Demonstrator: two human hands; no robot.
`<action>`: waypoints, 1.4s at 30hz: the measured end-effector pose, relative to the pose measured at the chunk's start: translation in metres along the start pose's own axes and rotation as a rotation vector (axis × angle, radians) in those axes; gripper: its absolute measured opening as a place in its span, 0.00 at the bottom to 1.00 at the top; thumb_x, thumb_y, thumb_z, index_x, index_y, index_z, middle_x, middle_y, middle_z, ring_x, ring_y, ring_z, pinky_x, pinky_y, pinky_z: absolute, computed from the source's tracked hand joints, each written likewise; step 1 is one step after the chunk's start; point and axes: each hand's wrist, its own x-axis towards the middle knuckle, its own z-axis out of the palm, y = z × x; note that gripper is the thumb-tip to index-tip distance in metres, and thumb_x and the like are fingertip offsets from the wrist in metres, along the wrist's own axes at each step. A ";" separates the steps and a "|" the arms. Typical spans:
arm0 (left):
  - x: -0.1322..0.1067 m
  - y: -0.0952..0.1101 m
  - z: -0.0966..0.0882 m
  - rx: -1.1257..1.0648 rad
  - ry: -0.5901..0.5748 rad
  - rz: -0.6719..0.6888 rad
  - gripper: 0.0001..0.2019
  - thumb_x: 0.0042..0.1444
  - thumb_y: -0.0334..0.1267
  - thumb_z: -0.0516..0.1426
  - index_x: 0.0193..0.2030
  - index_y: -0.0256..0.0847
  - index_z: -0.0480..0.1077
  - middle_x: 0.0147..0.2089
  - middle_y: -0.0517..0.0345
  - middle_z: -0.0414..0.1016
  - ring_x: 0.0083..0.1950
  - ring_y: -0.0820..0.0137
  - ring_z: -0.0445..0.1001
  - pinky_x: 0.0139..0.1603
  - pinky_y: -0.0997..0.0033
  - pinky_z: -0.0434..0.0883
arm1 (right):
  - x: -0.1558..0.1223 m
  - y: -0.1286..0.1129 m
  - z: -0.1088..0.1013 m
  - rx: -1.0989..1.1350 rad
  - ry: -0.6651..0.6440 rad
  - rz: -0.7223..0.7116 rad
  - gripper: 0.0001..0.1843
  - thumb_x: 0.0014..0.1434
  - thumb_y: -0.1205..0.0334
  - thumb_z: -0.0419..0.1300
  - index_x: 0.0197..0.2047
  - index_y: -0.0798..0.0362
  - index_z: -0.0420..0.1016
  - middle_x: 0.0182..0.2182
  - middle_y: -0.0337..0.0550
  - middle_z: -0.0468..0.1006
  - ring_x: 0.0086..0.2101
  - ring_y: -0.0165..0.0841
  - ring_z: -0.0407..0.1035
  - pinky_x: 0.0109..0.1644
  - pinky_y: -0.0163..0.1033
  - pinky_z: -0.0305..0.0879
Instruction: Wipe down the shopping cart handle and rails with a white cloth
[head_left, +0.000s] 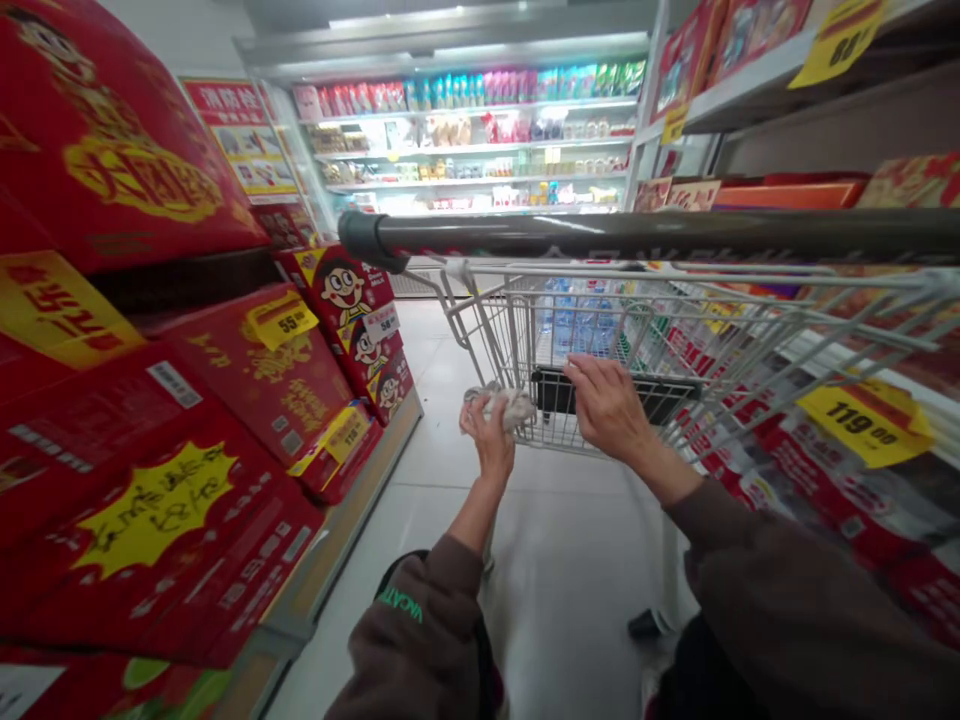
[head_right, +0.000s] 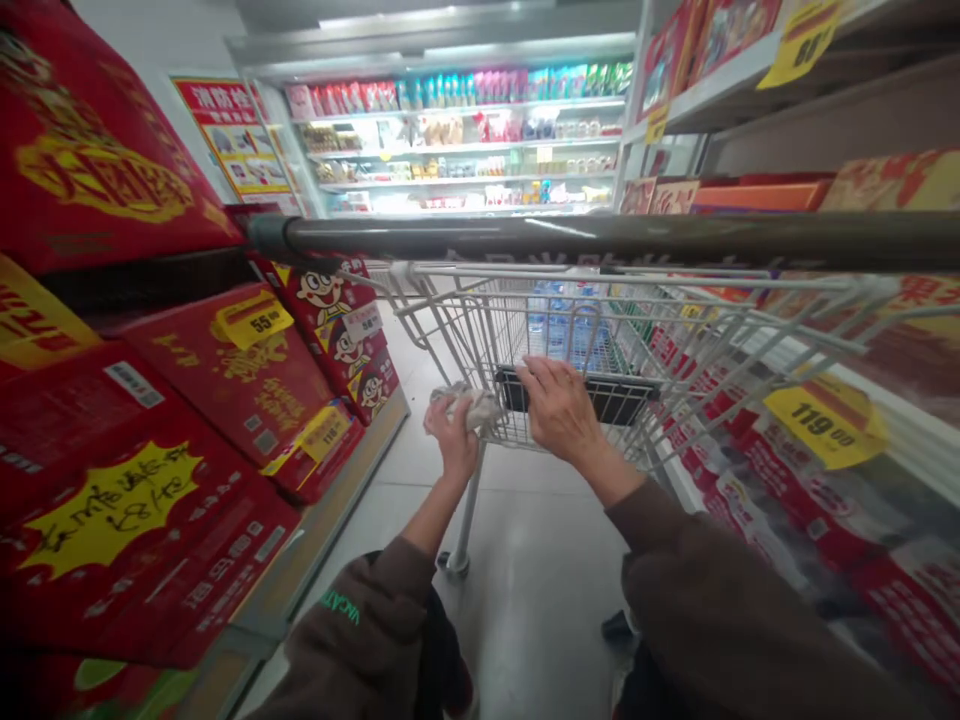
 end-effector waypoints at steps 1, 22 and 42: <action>0.002 0.000 -0.003 -0.011 0.031 0.002 0.32 0.45 0.16 0.53 0.52 0.51 0.80 0.63 0.50 0.69 0.71 0.49 0.58 0.74 0.40 0.60 | 0.016 -0.007 0.003 0.014 -0.012 0.040 0.31 0.63 0.71 0.52 0.69 0.53 0.64 0.66 0.55 0.71 0.66 0.49 0.61 0.71 0.61 0.57; 0.068 0.066 -0.097 -0.276 0.471 0.271 0.28 0.52 0.23 0.55 0.59 0.47 0.73 0.67 0.47 0.60 0.72 0.54 0.58 0.76 0.46 0.58 | 0.026 -0.002 0.079 0.104 0.273 0.354 0.21 0.69 0.46 0.54 0.55 0.54 0.67 0.37 0.48 0.74 0.42 0.45 0.67 0.51 0.53 0.63; 0.092 0.144 -0.149 -0.271 0.563 0.385 0.27 0.53 0.18 0.54 0.55 0.47 0.77 0.70 0.49 0.50 0.76 0.51 0.52 0.75 0.44 0.59 | 0.011 0.005 0.058 0.238 0.209 0.408 0.23 0.65 0.43 0.58 0.52 0.53 0.67 0.38 0.49 0.74 0.43 0.45 0.65 0.51 0.52 0.63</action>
